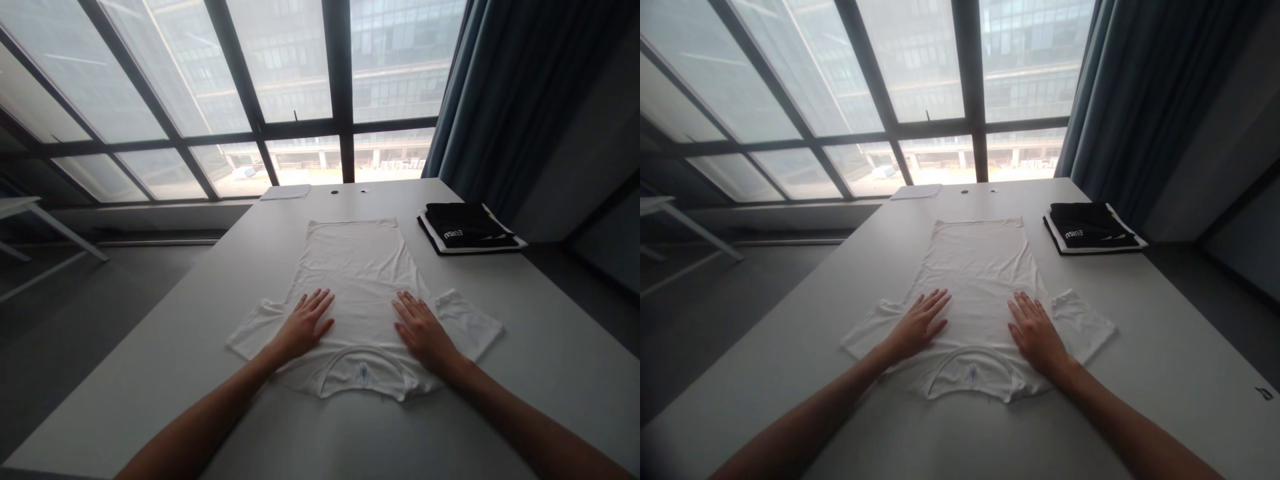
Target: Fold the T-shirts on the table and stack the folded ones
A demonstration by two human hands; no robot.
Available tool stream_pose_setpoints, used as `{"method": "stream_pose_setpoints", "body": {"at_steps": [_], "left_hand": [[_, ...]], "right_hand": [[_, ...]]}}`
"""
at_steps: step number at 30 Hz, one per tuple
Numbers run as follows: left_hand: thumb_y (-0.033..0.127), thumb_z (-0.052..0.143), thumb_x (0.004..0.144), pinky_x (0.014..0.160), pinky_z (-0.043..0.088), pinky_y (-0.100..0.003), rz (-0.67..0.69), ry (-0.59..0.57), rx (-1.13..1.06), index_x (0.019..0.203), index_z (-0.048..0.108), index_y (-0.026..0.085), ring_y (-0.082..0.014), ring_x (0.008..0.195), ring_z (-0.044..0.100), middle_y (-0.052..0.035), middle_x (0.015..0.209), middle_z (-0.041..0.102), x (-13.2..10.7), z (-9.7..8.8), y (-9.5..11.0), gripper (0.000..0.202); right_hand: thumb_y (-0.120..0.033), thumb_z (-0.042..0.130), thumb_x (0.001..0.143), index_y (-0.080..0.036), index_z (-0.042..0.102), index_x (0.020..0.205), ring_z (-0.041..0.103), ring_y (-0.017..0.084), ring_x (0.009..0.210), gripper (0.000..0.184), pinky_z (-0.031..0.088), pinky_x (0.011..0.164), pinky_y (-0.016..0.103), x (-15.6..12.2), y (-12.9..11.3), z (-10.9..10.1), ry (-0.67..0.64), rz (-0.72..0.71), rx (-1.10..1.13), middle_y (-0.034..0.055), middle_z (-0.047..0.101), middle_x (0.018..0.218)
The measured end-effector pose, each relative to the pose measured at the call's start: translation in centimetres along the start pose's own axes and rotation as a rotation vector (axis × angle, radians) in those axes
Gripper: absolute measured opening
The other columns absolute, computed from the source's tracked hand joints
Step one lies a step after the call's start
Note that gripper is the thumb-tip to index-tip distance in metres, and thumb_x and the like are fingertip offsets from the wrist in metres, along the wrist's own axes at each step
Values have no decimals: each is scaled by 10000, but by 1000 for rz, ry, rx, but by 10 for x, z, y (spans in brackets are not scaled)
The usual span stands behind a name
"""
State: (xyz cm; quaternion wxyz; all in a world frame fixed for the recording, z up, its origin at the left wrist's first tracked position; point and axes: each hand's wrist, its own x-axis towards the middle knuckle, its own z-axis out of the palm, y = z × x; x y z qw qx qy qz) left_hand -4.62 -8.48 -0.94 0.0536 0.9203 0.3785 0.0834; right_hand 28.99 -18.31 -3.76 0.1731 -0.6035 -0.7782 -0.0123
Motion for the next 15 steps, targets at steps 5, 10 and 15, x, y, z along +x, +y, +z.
{"method": "stream_pose_setpoints", "body": {"at_steps": [5, 10, 15], "left_hand": [[527, 424, 1023, 1222, 169, -557, 66, -73, -5, 1578, 319, 298, -304, 1532, 169, -67, 1657, 218, -9, 7, 18, 609], [512, 361, 1043, 1229, 218, -466, 0, 4, -63, 1555, 374, 232, -244, 1500, 289, -89, 1611, 344, 17, -4, -3, 584], [526, 295, 1041, 1227, 163, -491, -228, 28, 44, 1585, 255, 78, -289, 1533, 170, -184, 1642, 214, 90, -10, -47, 706]], "right_hand": [[-354, 413, 1005, -160, 429, 1520, 229, 265, 1517, 550, 226, 1216, 499, -2, -8, 0, -119, -37, 38, 127, 309, 1623], [-342, 424, 998, -161, 441, 1512, 235, 266, 1515, 546, 231, 1215, 501, -2, -10, -2, -136, -16, 59, 130, 307, 1622], [-336, 428, 997, -152, 444, 1511, 231, 273, 1516, 546, 217, 1219, 502, -1, -11, -4, -157, 6, 41, 133, 304, 1622]]}}
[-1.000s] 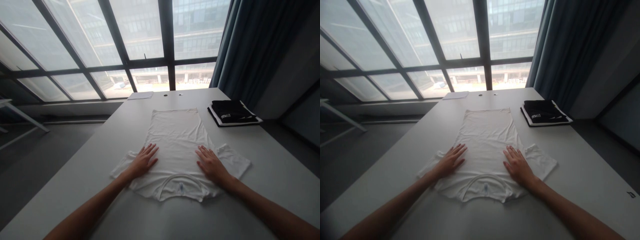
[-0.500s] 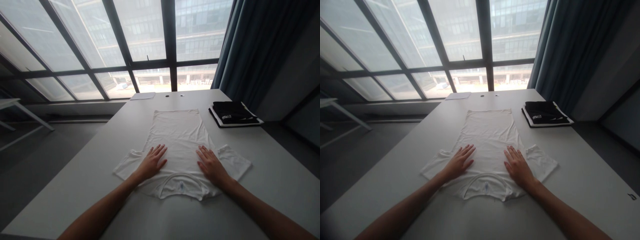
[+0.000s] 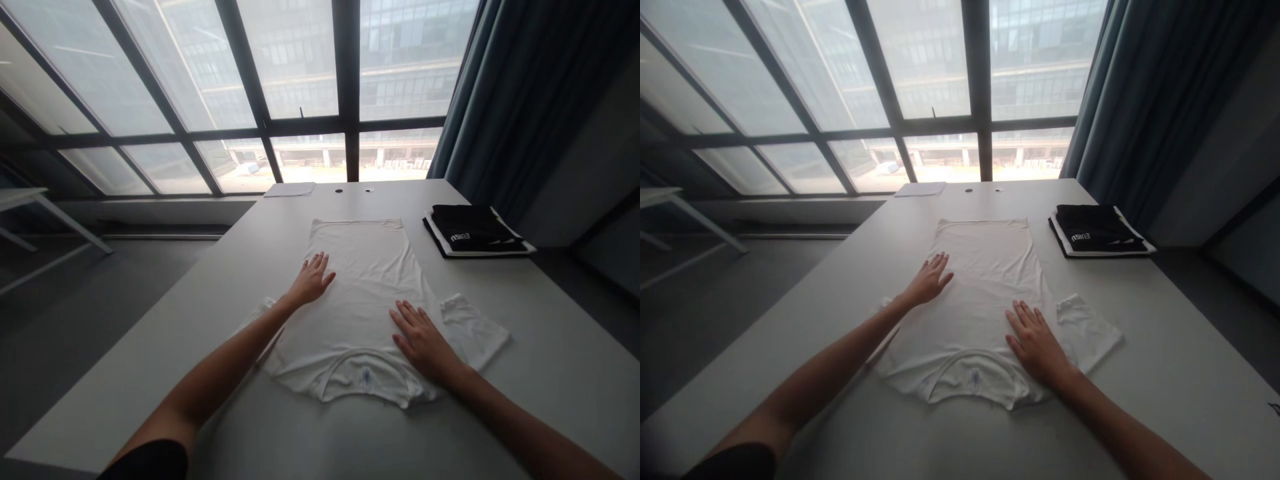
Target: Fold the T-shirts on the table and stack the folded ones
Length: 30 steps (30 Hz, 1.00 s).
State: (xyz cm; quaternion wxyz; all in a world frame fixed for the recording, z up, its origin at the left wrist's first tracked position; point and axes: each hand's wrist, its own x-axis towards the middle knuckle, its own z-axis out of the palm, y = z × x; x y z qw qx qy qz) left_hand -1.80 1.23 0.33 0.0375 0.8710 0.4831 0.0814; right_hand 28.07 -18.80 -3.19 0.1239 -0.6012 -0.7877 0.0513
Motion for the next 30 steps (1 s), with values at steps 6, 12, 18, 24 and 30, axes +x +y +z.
{"method": "stream_pose_setpoints", "body": {"at_steps": [6, 12, 18, 24, 30], "left_hand": [[595, 256, 1025, 1209, 130, -548, -117, -117, 113, 1603, 231, 130, -346, 1536, 101, -196, 1656, 126, 35, 22, -18, 742], [600, 241, 1027, 1213, 129, -547, 26, -57, 45, 1617, 173, 169, -318, 1544, 34, -146, 1673, 60, 49, 17, 7, 734], [553, 336, 1018, 1179, 162, -614, 91, -113, -40, 1566, 329, 188, -376, 1528, 125, -167, 1651, 207, 60, 18, 52, 658], [424, 305, 1046, 1217, 174, -494, 315, -53, -137, 1560, 327, 190, -266, 1531, 181, -100, 1649, 255, 115, 17, 124, 566], [501, 273, 1048, 1209, 161, -551, 350, -112, -136, 1573, 287, 153, -317, 1528, 172, -125, 1648, 248, 141, 51, 164, 630]], "right_hand": [[-337, 432, 998, -174, 416, 1530, 201, 256, 1526, 557, 202, 1227, 485, 0, -1, -1, -24, 1, 9, 118, 267, 1639], [-332, 429, 996, -155, 393, 1541, 175, 254, 1532, 574, 187, 1232, 480, 1, -6, -9, -31, 31, 19, 126, 264, 1639], [-338, 429, 993, -146, 399, 1535, 187, 256, 1529, 576, 193, 1232, 487, 0, -6, -7, -32, 14, 19, 126, 272, 1636], [-317, 382, 1006, -129, 437, 1508, 217, 262, 1521, 539, 216, 1223, 494, 8, 0, -9, 75, 73, 0, 139, 309, 1620], [-385, 353, 1021, -54, 378, 1526, 201, 283, 1524, 605, 198, 1217, 518, 10, 39, -16, 107, 266, -99, 181, 293, 1617]]}}
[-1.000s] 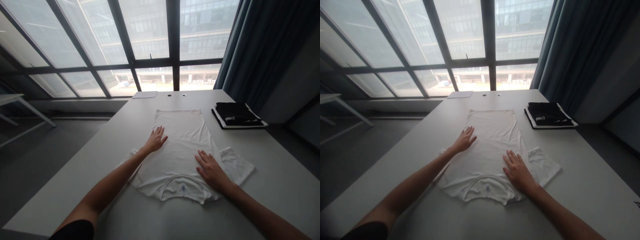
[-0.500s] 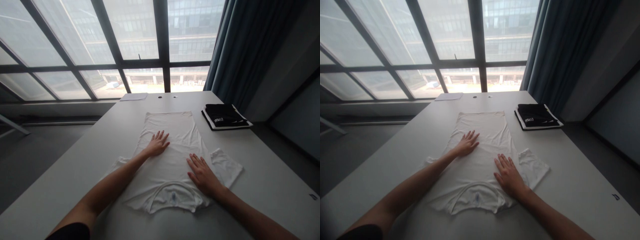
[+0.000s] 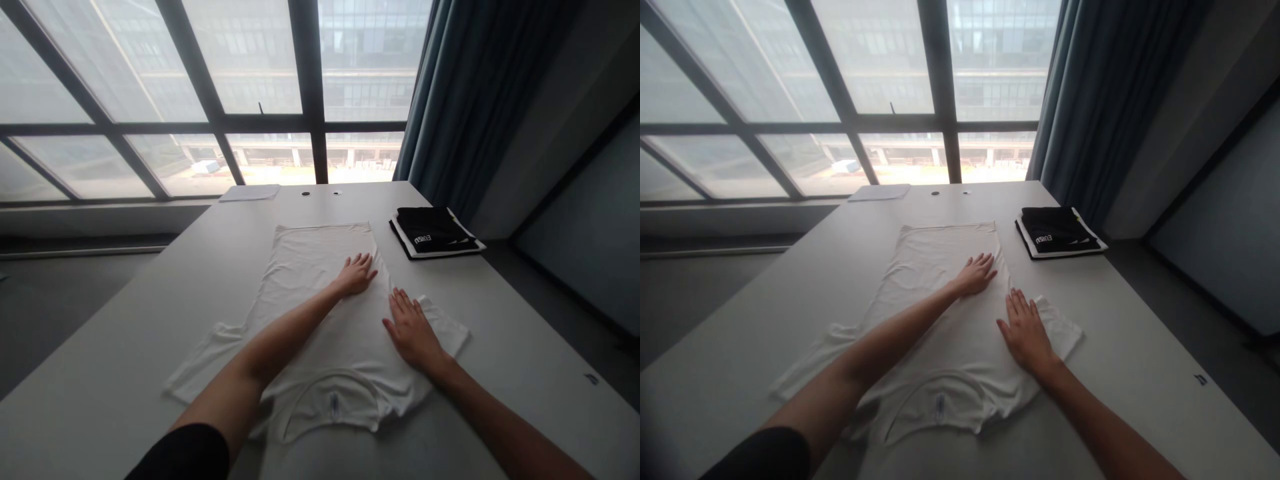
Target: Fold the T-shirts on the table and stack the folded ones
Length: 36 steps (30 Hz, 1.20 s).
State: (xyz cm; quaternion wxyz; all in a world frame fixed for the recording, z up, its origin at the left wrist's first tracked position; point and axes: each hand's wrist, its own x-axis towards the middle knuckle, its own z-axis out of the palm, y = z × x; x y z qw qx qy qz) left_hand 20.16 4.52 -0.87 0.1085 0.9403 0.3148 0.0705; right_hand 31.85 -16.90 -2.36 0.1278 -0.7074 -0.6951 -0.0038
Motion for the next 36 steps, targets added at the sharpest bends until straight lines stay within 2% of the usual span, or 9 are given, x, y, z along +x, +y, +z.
{"method": "stream_pose_setpoints", "body": {"at_steps": [4, 10, 15, 18, 20, 23, 26, 31, 36], "left_hand": [[581, 275, 1026, 1210, 114, -583, -9, -13, 27, 1585, 260, 156, -336, 1535, 119, -129, 1660, 201, 2, 10, -3, 703], [555, 242, 1037, 1215, 119, -570, 11, 33, 27, 1583, 279, 189, -316, 1537, 127, -106, 1668, 189, 22, 9, 7, 659], [567, 276, 1031, 1207, 99, -596, 10, -13, 14, 1573, 307, 201, -331, 1535, 129, -112, 1666, 189, 24, 6, 20, 655], [560, 298, 1031, 1211, 118, -576, 21, -3, -7, 1569, 313, 189, -324, 1535, 135, -128, 1655, 222, 8, 3, 36, 654], [568, 311, 1028, 1214, 132, -564, 59, -12, -26, 1567, 316, 189, -320, 1531, 160, -134, 1644, 256, -10, 4, 51, 659], [604, 296, 1020, 1217, 142, -556, 110, 0, -55, 1571, 308, 172, -320, 1529, 174, -152, 1636, 269, -38, 13, 73, 700], [646, 301, 1000, 1219, 117, -568, 133, 10, -56, 1575, 299, 167, -328, 1535, 144, -167, 1643, 238, -57, 27, 86, 748], [650, 342, 987, 1229, 77, -560, 157, 33, -41, 1571, 313, 170, -322, 1538, 127, -161, 1648, 224, -62, 36, 88, 756], [500, 436, 1000, 1235, 138, -533, 176, 93, -140, 1521, 403, 138, -322, 1519, 204, -164, 1610, 321, -61, 28, 88, 635]], "right_hand": [[-400, 370, 1013, -15, 394, 1507, 250, 294, 1507, 626, 187, 1217, 508, -7, 10, 7, -42, 71, -33, 209, 330, 1594], [-363, 339, 1016, -77, 430, 1497, 270, 282, 1499, 567, 205, 1204, 523, -3, 17, 3, 1, 68, 40, 164, 369, 1588], [-297, 408, 959, -109, 607, 1342, 497, 297, 1338, 471, 374, 1115, 449, 7, 82, -22, 146, 209, 89, 195, 574, 1413], [-342, 513, 913, -113, 672, 1225, 623, 302, 1137, 419, 459, 992, 397, 2, 117, -38, 77, 353, 87, 197, 680, 1216], [-384, 568, 884, -119, 700, 1147, 659, 282, 1009, 396, 483, 896, 357, -3, 128, -45, -17, 416, 99, 173, 712, 1089], [-412, 621, 841, -129, 711, 1070, 663, 261, 907, 375, 477, 800, 323, -8, 126, -50, -116, 435, 112, 150, 707, 1001], [-398, 670, 786, -149, 702, 1025, 659, 259, 907, 346, 464, 770, 309, -10, 118, -53, -152, 428, 87, 151, 691, 1034], [-307, 687, 716, -177, 675, 981, 649, 222, 799, 295, 432, 688, 280, -13, 118, -60, -218, 480, 124, 88, 707, 898], [-295, 689, 679, -157, 665, 709, 586, 174, 668, 143, 366, 580, 246, -13, 130, -63, -319, 477, 312, 19, 647, 671]]}}
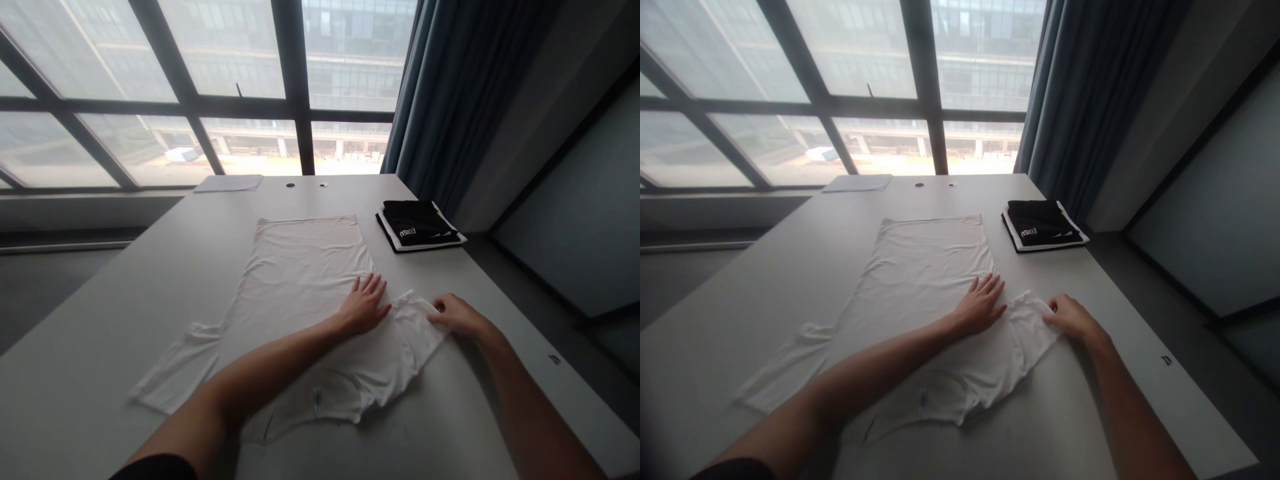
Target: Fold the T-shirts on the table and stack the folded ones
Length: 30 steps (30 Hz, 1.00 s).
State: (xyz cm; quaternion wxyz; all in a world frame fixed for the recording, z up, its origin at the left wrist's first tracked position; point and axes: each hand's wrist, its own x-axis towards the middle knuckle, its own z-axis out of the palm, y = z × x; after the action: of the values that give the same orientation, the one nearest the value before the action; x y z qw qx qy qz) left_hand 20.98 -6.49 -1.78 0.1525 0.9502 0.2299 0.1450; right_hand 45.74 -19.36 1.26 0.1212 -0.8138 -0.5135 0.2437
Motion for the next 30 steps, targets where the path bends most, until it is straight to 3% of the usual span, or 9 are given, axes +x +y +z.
{"method": "stream_pose_setpoints", "body": {"at_steps": [3, 6, 10, 15, 19, 22, 25, 27, 30], "left_hand": [[357, 476, 985, 1183, 321, -437, 9, 82, -178, 1402, 551, 166, -283, 1385, 441, -143, 1459, 518, 2, -5, 5, 465], [279, 492, 959, 994, 503, -373, -73, 69, -476, 1178, 676, 172, -226, 1036, 655, -116, 1146, 669, 6, -9, 13, 306], [321, 488, 980, 740, 571, -336, -390, -210, -1057, 1117, 615, 140, -169, 732, 680, -86, 946, 677, 10, -20, 23, 259], [594, 539, 952, 762, 573, -355, -539, -424, -1525, 1159, 555, 155, -194, 774, 711, -85, 961, 683, 6, -43, 25, 485], [660, 612, 871, 637, 534, -259, -588, -416, -1561, 1036, 639, 134, -145, 676, 653, -52, 855, 675, 1, -46, 18, 552], [447, 778, 782, 622, 510, -231, -580, -313, -1504, 1175, 619, 133, -149, 719, 655, -64, 920, 688, -6, -41, 12, 527], [198, 754, 737, 595, 481, -216, -584, -214, -1316, 1439, 457, 160, -139, 692, 632, -48, 913, 673, -14, -36, 8, 763], [124, 686, 737, 557, 437, -193, -547, -178, -1165, 1530, 356, 215, -114, 645, 584, -13, 881, 643, -20, -35, 6, 864], [76, 619, 726, 577, 413, -174, -430, -103, -962, 1550, 350, 270, -99, 678, 548, 7, 899, 623, -26, -38, 5, 888]], "right_hand": [[-336, 676, 696, -146, 611, 625, 524, 145, 610, 212, 338, 533, 234, 0, 1, -4, -59, -50, 158, -7, 577, 603], [-390, 695, 711, -150, 595, 678, 499, 128, 578, 262, 347, 499, 227, -7, -7, -10, -93, -64, 340, -12, 567, 622], [-482, 715, 741, -157, 612, 784, 508, 123, 556, 343, 361, 452, 215, -20, -33, -12, -154, -80, 577, -21, 569, 635], [-545, 688, 818, -155, 641, 917, 574, 134, 638, 405, 465, 522, 230, -33, -76, 7, -103, -275, 846, -1, 630, 750], [-587, 576, 904, -161, 659, 1097, 680, 212, 835, 474, 573, 707, 350, -32, -89, 25, -200, -371, 981, 104, 707, 1016], [-538, 548, 926, -167, 694, 1014, 690, 240, 836, 408, 565, 695, 368, -22, -83, 37, 58, -373, 905, 124, 727, 980], [-411, 565, 914, -192, 716, 961, 671, 245, 914, 270, 548, 760, 366, -9, -73, 49, 298, -401, 675, 100, 731, 982], [-355, 553, 909, -205, 720, 1002, 656, 240, 974, 242, 538, 800, 359, -2, -68, 56, 305, -427, 565, 94, 724, 1056], [-311, 525, 907, -212, 708, 1082, 644, 226, 1001, 272, 526, 813, 342, 5, -64, 64, 278, -463, 506, 91, 708, 1114]]}}
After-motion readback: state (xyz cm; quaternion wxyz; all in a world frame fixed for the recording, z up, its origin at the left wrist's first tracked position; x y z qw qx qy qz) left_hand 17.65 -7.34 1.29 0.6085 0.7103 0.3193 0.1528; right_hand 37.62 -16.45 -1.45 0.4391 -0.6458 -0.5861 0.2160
